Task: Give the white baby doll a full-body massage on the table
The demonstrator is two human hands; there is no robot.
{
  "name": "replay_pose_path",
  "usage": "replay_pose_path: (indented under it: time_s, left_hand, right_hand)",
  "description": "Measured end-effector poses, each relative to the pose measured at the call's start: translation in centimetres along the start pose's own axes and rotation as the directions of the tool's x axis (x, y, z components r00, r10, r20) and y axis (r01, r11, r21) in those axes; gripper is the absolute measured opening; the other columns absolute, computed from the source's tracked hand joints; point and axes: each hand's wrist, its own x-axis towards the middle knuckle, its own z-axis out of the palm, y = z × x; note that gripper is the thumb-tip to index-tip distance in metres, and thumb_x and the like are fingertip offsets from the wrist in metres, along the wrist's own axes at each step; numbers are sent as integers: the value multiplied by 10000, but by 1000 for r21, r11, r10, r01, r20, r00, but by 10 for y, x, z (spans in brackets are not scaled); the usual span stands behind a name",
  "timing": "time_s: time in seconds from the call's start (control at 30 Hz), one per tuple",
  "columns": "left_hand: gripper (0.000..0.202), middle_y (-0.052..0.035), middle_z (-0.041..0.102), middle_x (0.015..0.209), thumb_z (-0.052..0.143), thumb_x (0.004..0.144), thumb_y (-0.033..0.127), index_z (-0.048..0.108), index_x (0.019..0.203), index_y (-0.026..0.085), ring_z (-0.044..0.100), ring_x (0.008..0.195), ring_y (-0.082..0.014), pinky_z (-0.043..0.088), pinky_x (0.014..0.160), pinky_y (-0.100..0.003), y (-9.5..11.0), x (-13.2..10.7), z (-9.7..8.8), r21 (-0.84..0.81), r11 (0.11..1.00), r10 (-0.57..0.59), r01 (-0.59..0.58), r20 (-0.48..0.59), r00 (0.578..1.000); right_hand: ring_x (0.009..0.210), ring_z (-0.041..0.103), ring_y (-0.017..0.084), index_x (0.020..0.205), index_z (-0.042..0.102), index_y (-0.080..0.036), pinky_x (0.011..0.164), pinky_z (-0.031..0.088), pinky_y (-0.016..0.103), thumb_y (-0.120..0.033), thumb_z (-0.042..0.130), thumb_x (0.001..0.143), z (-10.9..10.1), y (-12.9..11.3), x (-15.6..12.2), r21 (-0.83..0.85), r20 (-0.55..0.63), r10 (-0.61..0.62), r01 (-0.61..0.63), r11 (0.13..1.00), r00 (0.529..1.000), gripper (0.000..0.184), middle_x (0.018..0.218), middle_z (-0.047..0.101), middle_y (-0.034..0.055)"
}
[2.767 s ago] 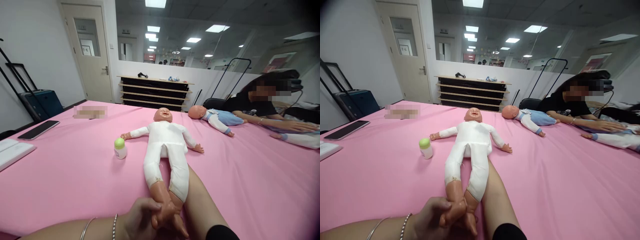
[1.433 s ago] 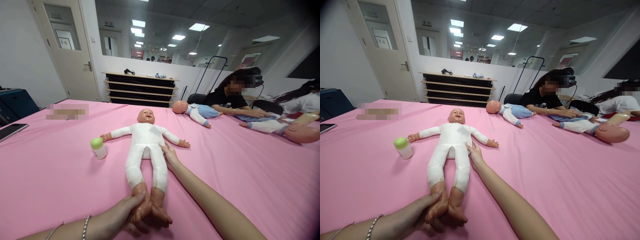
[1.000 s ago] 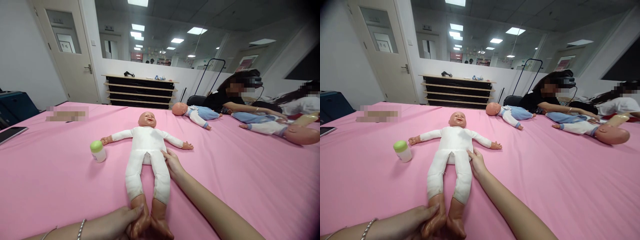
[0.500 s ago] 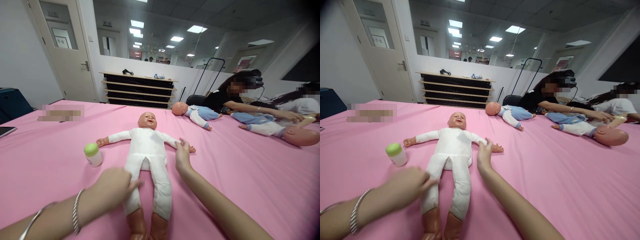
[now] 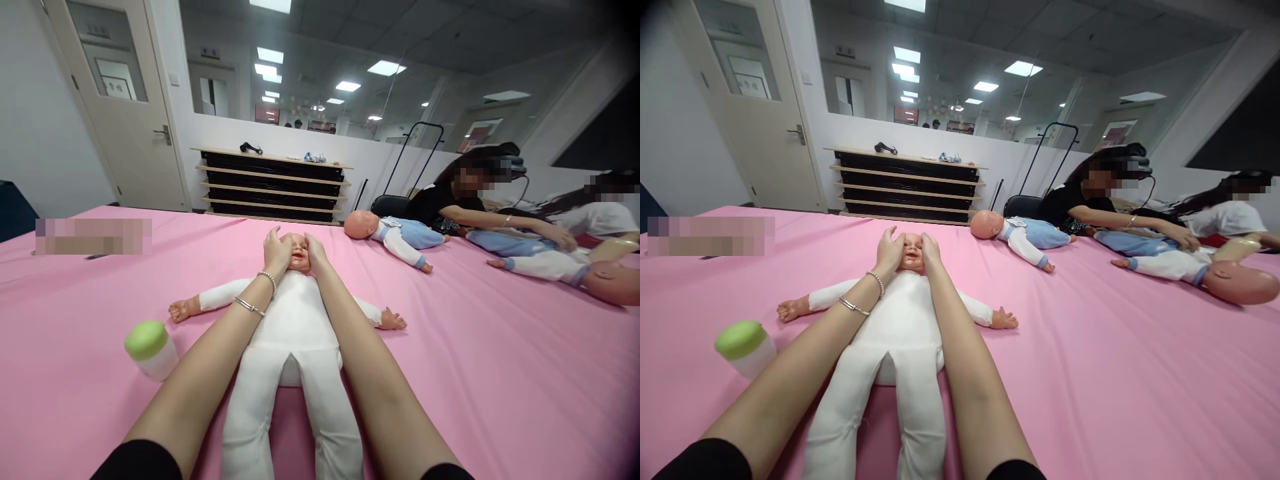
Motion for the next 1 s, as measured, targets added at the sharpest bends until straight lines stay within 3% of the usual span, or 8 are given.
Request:
replay_pose_path:
  time_s: [0.13, 0.27, 0.5, 0.7, 0.9, 1.0]
  left_hand:
    - [440, -99, 521, 1297, 489, 806, 230, 526, 1232, 129, 457, 1212, -232, 332, 1036, -333, -1, 2, 5, 20, 1000, 8, -9, 11, 1000]
    - [402, -88, 570, 1231, 487, 775, 185, 589, 1161, 131, 501, 1157, -220, 365, 1011, -318, -6, -1, 4, 30, 999, 43, -43, -5, 999]
    - [366, -62, 603, 1175, 386, 811, 143, 628, 1086, 157, 524, 1120, -192, 390, 984, -305, -9, -2, 4, -48, 999, -28, 26, -51, 998]
    - [337, -66, 609, 1129, 535, 742, 205, 620, 1066, 166, 543, 1066, -219, 418, 946, -326, -9, -3, 5, 41, 996, 86, -83, -55, 995]
    - [339, -53, 612, 1136, 385, 807, 139, 633, 1032, 191, 540, 1080, -203, 420, 938, -326, -10, -1, 6, -10, 1000, 9, -10, -59, 998]
    - [329, -60, 613, 1126, 435, 781, 148, 625, 1049, 175, 530, 1082, -213, 412, 954, -333, -10, -2, 6, 36, 997, 65, -63, -57, 996]
  right_hand:
    - [1018, 555, 165, 927, 630, -190, 963, 398, 299, -271, 536, 670, 5, 14, 3, 109, 189, -130, 111, 988, 973, 286, 1029, 635, 15]
    - [1085, 512, 182, 983, 621, -206, 992, 378, 306, -256, 572, 635, 2, 18, -3, 127, 246, -177, 150, 981, 953, 355, 1094, 606, 7]
    - [1082, 511, 154, 913, 635, -188, 1012, 354, 310, -182, 347, 721, 6, 13, -7, 38, 93, -116, 112, 993, 989, 346, 1078, 610, 19]
    - [1050, 515, 182, 977, 600, -192, 974, 384, 313, -278, 532, 650, 3, 14, -11, 22, 178, -209, 208, 978, 962, 344, 1076, 595, 28]
    - [1010, 536, 143, 924, 630, -199, 940, 401, 292, -197, 342, 711, 6, 13, -9, 32, 68, -87, 85, 996, 994, 358, 1044, 617, 17]
    - [1006, 539, 153, 939, 626, -200, 941, 400, 294, -219, 401, 700, 4, 12, -11, 27, 98, -113, 110, 994, 989, 329, 1038, 619, 14]
